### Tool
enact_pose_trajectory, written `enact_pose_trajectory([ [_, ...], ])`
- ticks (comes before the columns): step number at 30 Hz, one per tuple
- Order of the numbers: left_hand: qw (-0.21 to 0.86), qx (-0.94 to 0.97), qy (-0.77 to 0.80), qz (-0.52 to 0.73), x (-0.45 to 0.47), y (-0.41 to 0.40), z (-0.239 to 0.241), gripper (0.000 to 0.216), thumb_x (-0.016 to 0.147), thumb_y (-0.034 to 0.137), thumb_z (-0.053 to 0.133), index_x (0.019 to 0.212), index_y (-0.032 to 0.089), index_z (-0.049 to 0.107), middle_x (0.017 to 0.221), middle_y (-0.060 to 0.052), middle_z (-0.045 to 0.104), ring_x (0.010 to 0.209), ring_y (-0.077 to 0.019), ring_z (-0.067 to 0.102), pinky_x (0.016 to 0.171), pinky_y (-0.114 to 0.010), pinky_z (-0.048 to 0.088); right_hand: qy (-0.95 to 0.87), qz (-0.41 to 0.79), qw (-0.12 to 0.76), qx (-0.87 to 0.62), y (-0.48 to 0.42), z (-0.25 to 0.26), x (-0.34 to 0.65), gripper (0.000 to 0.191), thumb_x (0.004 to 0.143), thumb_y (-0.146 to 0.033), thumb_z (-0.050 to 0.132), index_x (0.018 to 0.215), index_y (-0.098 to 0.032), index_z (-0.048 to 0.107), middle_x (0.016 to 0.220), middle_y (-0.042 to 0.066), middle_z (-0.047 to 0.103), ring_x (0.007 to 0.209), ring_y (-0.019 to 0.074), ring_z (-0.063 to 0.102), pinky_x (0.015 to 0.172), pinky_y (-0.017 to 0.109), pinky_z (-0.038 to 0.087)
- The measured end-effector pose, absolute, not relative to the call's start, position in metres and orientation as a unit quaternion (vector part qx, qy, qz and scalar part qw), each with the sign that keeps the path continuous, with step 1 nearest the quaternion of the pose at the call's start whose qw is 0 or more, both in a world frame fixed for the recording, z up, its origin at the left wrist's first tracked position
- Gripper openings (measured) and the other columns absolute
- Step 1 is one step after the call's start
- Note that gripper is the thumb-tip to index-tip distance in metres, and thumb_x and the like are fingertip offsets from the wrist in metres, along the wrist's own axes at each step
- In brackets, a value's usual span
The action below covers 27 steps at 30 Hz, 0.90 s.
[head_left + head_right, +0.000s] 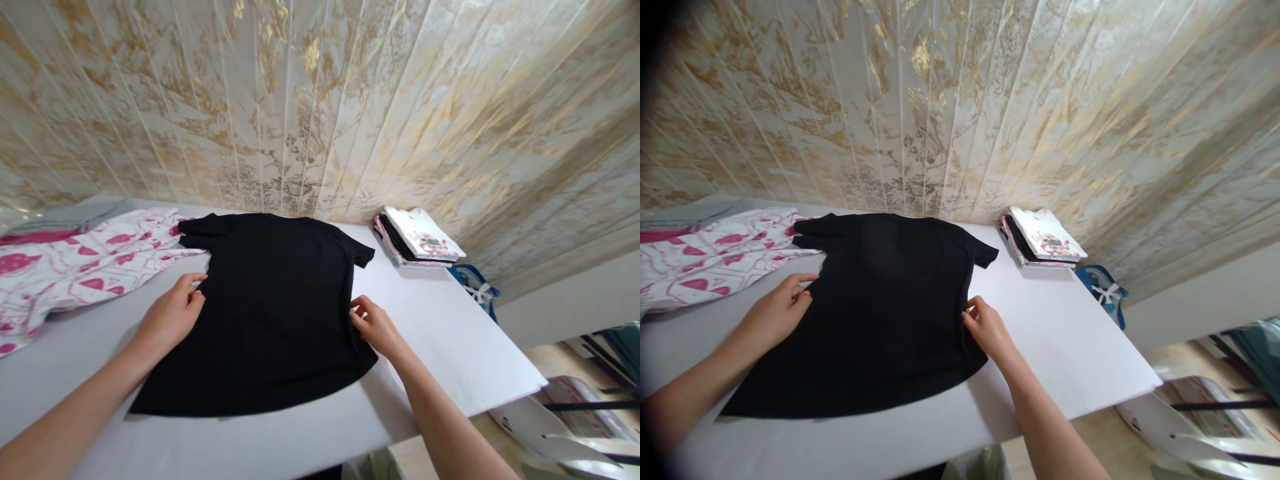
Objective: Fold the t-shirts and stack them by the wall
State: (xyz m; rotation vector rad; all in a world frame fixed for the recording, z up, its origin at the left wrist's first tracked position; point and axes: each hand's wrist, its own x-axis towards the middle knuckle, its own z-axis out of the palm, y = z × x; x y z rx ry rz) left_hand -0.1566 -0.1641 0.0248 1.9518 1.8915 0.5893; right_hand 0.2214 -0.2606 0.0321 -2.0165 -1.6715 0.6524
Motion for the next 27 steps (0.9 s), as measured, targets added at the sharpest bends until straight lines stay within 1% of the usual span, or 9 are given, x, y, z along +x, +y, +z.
enact_pose_trajectory([
  [2, 0.179, 0.691, 0.671, 0.200, -0.156, -0.164, 0.025, 0.046, 0.083, 0.033, 0.033, 0.125, 0.020, 0.046, 0.072, 0.001, 0.055, 0.065, -0.0195, 0.057, 0.064, -0.026, 0.039, -0.637, 0.169, 0.167, -0.733, -0.261, 0.034, 0.216, 0.010, 0.082, -0.022, 0.053, 0.092, -0.023, 0.050, 0.075, -0.002, 0.060, 0.066, 0.0140, 0.056, 0.060, 0.024, 0.035],
  [4, 0.177, 0.690, 0.674, 0.195, -0.155, -0.164, 0.027, 0.046, 0.083, 0.033, 0.033, 0.125, 0.019, 0.046, 0.072, 0.001, 0.055, 0.067, -0.0199, 0.058, 0.065, -0.026, 0.039, -0.652, 0.113, 0.116, -0.741, -0.261, 0.037, 0.210, 0.009, 0.080, -0.018, 0.053, 0.087, -0.023, 0.050, 0.081, 0.000, 0.061, 0.070, 0.0143, 0.055, 0.060, 0.024, 0.031],
  [6, 0.175, 0.687, 0.678, 0.195, -0.155, -0.165, 0.028, 0.047, 0.083, 0.032, 0.032, 0.126, 0.019, 0.045, 0.074, 0.000, 0.057, 0.069, -0.0203, 0.059, 0.066, -0.027, 0.040, -0.653, 0.085, 0.084, -0.748, -0.259, 0.040, 0.204, 0.007, 0.080, -0.015, 0.050, 0.082, -0.022, 0.049, 0.083, 0.001, 0.061, 0.070, 0.0142, 0.053, 0.059, 0.025, 0.026],
  [9, 0.176, 0.686, 0.679, 0.194, -0.155, -0.165, 0.029, 0.047, 0.083, 0.031, 0.032, 0.127, 0.019, 0.044, 0.077, -0.001, 0.059, 0.070, -0.0209, 0.060, 0.070, -0.028, 0.042, -0.645, 0.081, 0.068, -0.757, -0.256, 0.045, 0.202, 0.009, 0.079, -0.014, 0.047, 0.079, -0.022, 0.049, 0.078, 0.002, 0.062, 0.067, 0.0146, 0.052, 0.057, 0.027, 0.023],
  [12, 0.177, 0.687, 0.677, 0.195, -0.156, -0.164, 0.028, 0.048, 0.082, 0.030, 0.032, 0.127, 0.018, 0.044, 0.082, -0.003, 0.061, 0.076, -0.0224, 0.062, 0.073, -0.029, 0.043, -0.635, 0.102, 0.084, -0.762, -0.254, 0.046, 0.206, 0.009, 0.078, -0.013, 0.047, 0.078, -0.021, 0.050, 0.076, 0.002, 0.062, 0.066, 0.0148, 0.052, 0.058, 0.026, 0.024],
  [15, 0.179, 0.683, 0.679, 0.200, -0.157, -0.163, 0.026, 0.048, 0.082, 0.029, 0.033, 0.127, 0.019, 0.044, 0.085, -0.004, 0.062, 0.080, -0.0233, 0.063, 0.074, -0.030, 0.043, -0.624, 0.144, 0.130, -0.757, -0.255, 0.045, 0.216, 0.009, 0.076, -0.012, 0.048, 0.076, -0.021, 0.050, 0.073, 0.001, 0.062, 0.065, 0.0143, 0.053, 0.059, 0.024, 0.028],
  [19, 0.174, 0.687, 0.677, 0.199, -0.157, -0.163, 0.026, 0.048, 0.082, 0.029, 0.032, 0.127, 0.019, 0.045, 0.080, -0.002, 0.061, 0.074, -0.0220, 0.062, 0.070, -0.029, 0.043, -0.598, 0.176, 0.178, -0.761, -0.259, 0.039, 0.232, 0.008, 0.078, -0.018, 0.047, 0.072, -0.022, 0.048, 0.065, -0.001, 0.057, 0.061, 0.0141, 0.052, 0.058, 0.023, 0.030],
  [24, 0.178, 0.686, 0.676, 0.201, -0.157, -0.162, 0.027, 0.048, 0.083, 0.029, 0.032, 0.128, 0.018, 0.044, 0.081, -0.003, 0.061, 0.072, -0.0217, 0.061, 0.069, -0.028, 0.043, -0.594, 0.155, 0.172, -0.770, -0.263, 0.033, 0.244, 0.009, 0.080, -0.024, 0.046, 0.071, -0.022, 0.046, 0.064, -0.002, 0.052, 0.060, 0.0139, 0.048, 0.056, 0.023, 0.029],
  [27, 0.181, 0.686, 0.676, 0.201, -0.157, -0.162, 0.025, 0.048, 0.083, 0.030, 0.033, 0.129, 0.019, 0.044, 0.083, -0.003, 0.061, 0.073, -0.0220, 0.061, 0.070, -0.029, 0.043, -0.600, 0.175, 0.171, -0.761, -0.265, 0.035, 0.243, 0.007, 0.081, -0.025, 0.046, 0.075, -0.022, 0.048, 0.067, -0.002, 0.055, 0.062, 0.0136, 0.049, 0.057, 0.023, 0.029],
])
